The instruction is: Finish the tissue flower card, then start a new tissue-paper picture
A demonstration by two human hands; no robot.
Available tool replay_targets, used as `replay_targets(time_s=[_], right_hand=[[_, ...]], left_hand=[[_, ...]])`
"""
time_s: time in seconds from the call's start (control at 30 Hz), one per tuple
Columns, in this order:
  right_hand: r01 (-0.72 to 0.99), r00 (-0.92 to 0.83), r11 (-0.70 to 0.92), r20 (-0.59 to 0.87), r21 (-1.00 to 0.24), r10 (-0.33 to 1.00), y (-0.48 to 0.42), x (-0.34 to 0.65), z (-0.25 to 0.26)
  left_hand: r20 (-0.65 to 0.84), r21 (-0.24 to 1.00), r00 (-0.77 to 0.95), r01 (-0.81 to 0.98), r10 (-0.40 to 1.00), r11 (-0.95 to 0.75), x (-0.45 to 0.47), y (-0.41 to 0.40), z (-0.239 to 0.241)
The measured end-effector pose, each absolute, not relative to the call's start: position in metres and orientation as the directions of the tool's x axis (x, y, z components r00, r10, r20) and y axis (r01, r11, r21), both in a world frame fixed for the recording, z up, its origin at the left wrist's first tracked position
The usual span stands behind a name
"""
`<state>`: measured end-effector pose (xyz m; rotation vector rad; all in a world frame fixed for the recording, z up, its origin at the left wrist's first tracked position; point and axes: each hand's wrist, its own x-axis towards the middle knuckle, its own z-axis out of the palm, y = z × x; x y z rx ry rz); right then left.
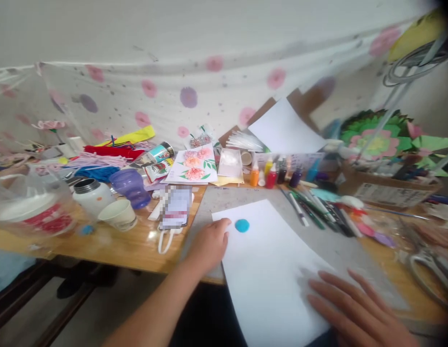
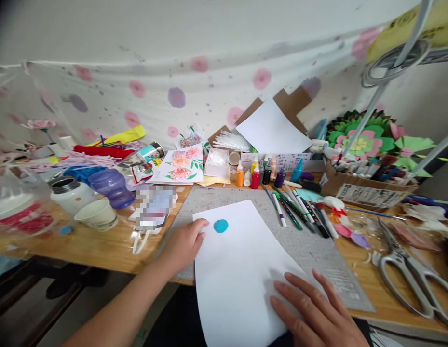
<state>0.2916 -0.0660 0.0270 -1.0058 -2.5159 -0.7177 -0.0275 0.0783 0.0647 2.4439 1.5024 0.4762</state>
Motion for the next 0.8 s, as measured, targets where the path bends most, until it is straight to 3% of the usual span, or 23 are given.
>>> replay_targets(time_s=[0.3, 0.4, 0.57, 0.63, 0.8], right_hand=[[0.861, -0.412, 0.501, 0.700, 0.090, 0.583, -0.034, 0.298, 0.067], [0.859, -0.367, 0.510, 0.747, 0.044, 0.555, 0.009, 0.290, 0.085], [0.830, -0.388, 0.556, 0.667, -0.047, 0.636, 0.095, 0.261, 0.132], [0.837, -0.360, 0.541, 0.665, -0.080, 0.655, 0.118, 0.253, 0.144], [0.873, -0.214, 0.439, 0.645, -0.211, 0.734, 0.115, 0.268, 0.128]], left_hand=[[0.087, 0.328, 0.452, 0.828, 0.888, -0.454, -0.071, 0.020, 0.077], [0.246, 0.222, 0.516, 0.794, 0.821, -0.566, -0.088, 0.004, 0.064], [0.550, -0.053, 0.565, 0.758, 0.615, -0.650, -0.094, -0.008, 0.043], [0.607, -0.083, 0.557, 0.754, 0.567, -0.652, -0.088, -0.010, 0.042], [0.658, -0.010, 0.505, 0.747, 0.558, -0.664, -0.074, -0.014, 0.040]])
